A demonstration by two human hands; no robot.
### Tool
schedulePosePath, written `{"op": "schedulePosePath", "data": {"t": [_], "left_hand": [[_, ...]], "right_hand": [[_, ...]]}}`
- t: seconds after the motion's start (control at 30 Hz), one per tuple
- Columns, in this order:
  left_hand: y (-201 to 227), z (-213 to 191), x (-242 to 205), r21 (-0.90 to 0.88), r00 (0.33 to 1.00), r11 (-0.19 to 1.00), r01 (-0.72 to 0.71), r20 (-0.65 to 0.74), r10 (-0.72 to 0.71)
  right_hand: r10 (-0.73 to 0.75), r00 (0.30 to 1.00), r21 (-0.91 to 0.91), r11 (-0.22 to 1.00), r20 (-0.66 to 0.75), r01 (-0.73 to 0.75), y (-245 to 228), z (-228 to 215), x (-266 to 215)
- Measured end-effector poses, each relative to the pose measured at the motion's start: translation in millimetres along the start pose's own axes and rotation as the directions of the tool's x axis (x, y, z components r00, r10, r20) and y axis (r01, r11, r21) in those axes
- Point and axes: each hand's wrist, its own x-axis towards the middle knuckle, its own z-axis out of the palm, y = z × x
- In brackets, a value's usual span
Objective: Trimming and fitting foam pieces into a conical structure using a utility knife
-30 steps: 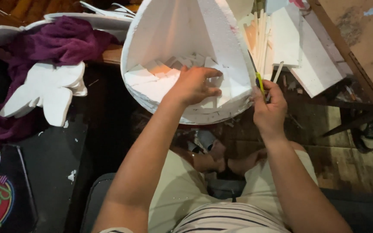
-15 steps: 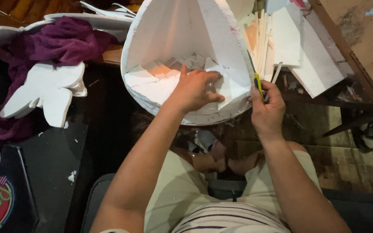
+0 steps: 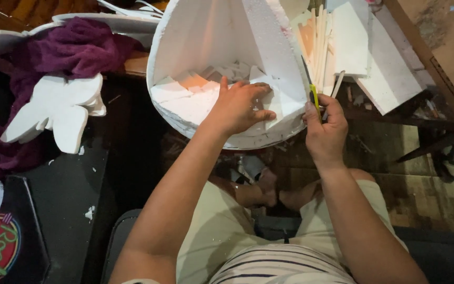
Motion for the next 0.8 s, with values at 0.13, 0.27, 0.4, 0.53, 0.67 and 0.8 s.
{"op": "schedulePosePath", "data": {"t": [0.13, 0.27, 0.4, 0.53, 0.67, 0.8], "left_hand": [[6.8, -7.4, -0.8, -0.025, 1.0, 0.999, 0.022, -0.017, -0.023], [6.8, -6.9, 2.1, -0.037, 0.998, 0.998, 0.054, 0.015, -0.053], [3.5, -0.6, 5.9, -0.052, 0.997, 0.996, 0.078, -0.004, -0.079], [5.8, -3.3, 6.4, -0.049, 0.995, 0.994, 0.095, 0.006, -0.095], [7.2, -3.0, 5.9, -0.039, 0.996, 0.995, 0.089, -0.021, -0.09], [-1.6, 4.4, 8.4, -0.076, 0.995, 0.994, 0.077, -0.056, -0.082]], "right_hand": [[-0.009, 1.0, 0.0, 1.0, -0.019, 0.009, -1.4, 0.9, 0.4], [0.034, 0.999, 0.035, 0.999, -0.008, -0.034, -1.7, -2.5, -3.0], [0.06, 0.998, 0.064, 0.996, 0.014, -0.061, -7.4, -3.5, -3.9], [0.05, 0.999, 0.049, 0.998, 0.018, -0.051, -12.0, -3.8, -2.6], [0.012, 1.0, 0.02, 1.0, 0.013, -0.012, -13.2, -8.0, -3.6], [-0.012, 1.0, -0.024, 1.0, 0.005, 0.012, -35.4, -10.5, -2.0]]}}
